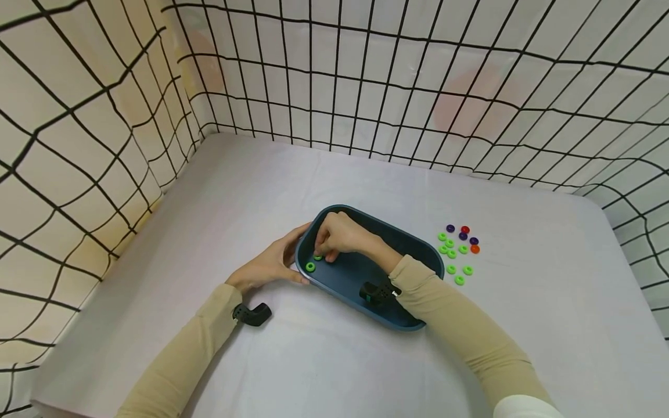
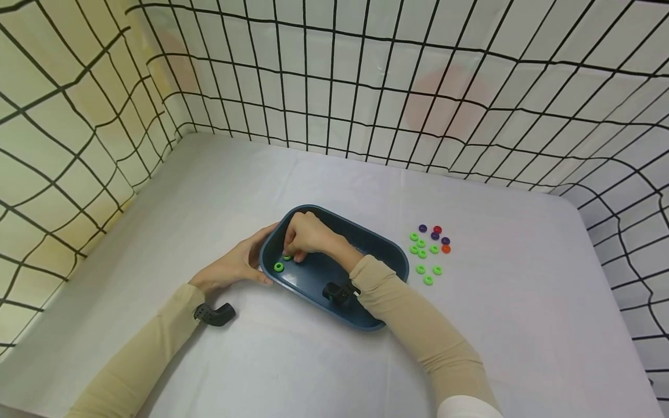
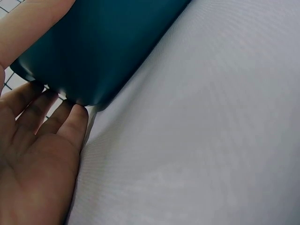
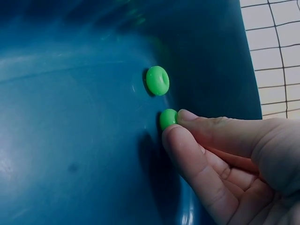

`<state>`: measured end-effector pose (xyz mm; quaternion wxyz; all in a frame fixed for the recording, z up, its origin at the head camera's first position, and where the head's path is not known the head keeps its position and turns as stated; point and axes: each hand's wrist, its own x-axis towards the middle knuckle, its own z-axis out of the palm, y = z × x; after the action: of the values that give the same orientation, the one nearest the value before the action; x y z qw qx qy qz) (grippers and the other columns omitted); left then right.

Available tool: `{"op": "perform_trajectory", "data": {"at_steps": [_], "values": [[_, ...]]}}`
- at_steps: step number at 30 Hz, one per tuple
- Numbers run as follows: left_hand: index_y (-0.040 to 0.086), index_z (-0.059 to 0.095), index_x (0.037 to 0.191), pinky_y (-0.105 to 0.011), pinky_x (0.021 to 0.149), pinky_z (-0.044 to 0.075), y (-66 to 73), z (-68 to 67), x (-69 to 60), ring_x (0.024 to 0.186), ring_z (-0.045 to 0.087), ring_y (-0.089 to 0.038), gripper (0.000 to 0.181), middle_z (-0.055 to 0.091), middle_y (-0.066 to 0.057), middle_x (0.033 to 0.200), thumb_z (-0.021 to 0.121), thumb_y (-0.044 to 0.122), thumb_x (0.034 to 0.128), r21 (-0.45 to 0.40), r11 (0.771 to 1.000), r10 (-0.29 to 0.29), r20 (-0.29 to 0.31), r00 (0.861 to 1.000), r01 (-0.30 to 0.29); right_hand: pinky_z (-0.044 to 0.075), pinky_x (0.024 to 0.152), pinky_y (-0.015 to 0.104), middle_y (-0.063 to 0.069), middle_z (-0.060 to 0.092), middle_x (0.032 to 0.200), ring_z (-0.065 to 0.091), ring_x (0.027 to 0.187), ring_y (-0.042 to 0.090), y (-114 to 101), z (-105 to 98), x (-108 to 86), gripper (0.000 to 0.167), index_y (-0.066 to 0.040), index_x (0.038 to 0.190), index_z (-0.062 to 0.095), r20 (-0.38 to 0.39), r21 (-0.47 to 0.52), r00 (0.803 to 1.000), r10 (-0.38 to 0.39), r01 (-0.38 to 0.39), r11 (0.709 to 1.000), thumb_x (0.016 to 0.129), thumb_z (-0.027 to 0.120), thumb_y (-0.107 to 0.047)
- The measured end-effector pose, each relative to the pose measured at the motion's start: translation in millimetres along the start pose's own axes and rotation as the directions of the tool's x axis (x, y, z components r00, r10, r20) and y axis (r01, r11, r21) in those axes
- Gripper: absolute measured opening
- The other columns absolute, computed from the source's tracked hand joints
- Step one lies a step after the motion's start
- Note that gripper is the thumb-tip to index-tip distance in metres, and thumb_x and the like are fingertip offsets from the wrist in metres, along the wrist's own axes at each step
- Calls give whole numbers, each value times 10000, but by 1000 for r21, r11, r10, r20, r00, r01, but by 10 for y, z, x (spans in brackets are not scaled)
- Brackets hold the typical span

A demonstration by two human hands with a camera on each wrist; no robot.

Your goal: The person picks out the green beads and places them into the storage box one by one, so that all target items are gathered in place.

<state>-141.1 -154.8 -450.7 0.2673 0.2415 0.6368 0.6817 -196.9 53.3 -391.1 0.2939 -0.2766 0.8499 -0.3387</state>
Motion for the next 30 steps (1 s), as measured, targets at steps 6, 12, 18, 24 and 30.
{"op": "perform_trajectory", "data": {"at_steps": [6, 12, 18, 24, 30], "values": [[194, 125, 1598, -204, 1158, 299, -5, 18, 19, 1493, 213, -254, 1133, 148, -37, 1650, 853, 30, 744, -4, 1000, 4, 10, 1000, -4, 593, 573, 250, 58, 735, 713, 698, 577, 136, 20, 0, -18, 71, -15, 814, 778, -9, 11, 1000, 2, -2, 1000, 866, 743, -47], [189, 119, 1599, -216, 1157, 308, -9, 34, 21, 1496, 205, -259, 1147, 136, -45, 1653, 856, 20, 737, -7, 1000, 3, 8, 1000, -3, 591, 573, 244, 52, 735, 716, 697, 575, 128, 16, -10, -32, 72, -15, 828, 780, -27, 2, 1000, 13, -13, 1000, 873, 733, -46], [195, 133, 1597, -221, 1149, 327, -8, 46, 28, 1479, 246, -262, 1141, 169, -54, 1644, 852, 0, 733, -14, 1000, -2, -1, 1000, 2, 593, 576, 250, 49, 732, 716, 694, 575, 128, -1, -20, -47, 71, -20, 827, 773, -31, -6, 999, 20, -20, 1000, 876, 725, -36], [209, 152, 1594, -228, 1146, 337, 7, 47, 33, 1461, 278, -261, 1135, 209, -52, 1629, 852, -8, 728, 5, 1000, -8, -10, 1000, 8, 598, 594, 263, 84, 744, 769, 693, 587, 126, -31, -113, -101, 89, -12, 868, 769, -30, -13, 999, -16, 15, 1000, 903, 691, -37], [208, 148, 1595, -209, 1130, 349, 21, 29, 4, 1475, 246, -281, 1141, 188, -36, 1636, 850, -15, 724, 15, 1000, -13, -15, 1000, 13, 619, 686, 401, 200, 735, 873, 698, 629, 164, -95, -453, -304, 106, 10, 932, 759, -98, 58, 995, -18, 24, 998, 914, 695, -73]]}}
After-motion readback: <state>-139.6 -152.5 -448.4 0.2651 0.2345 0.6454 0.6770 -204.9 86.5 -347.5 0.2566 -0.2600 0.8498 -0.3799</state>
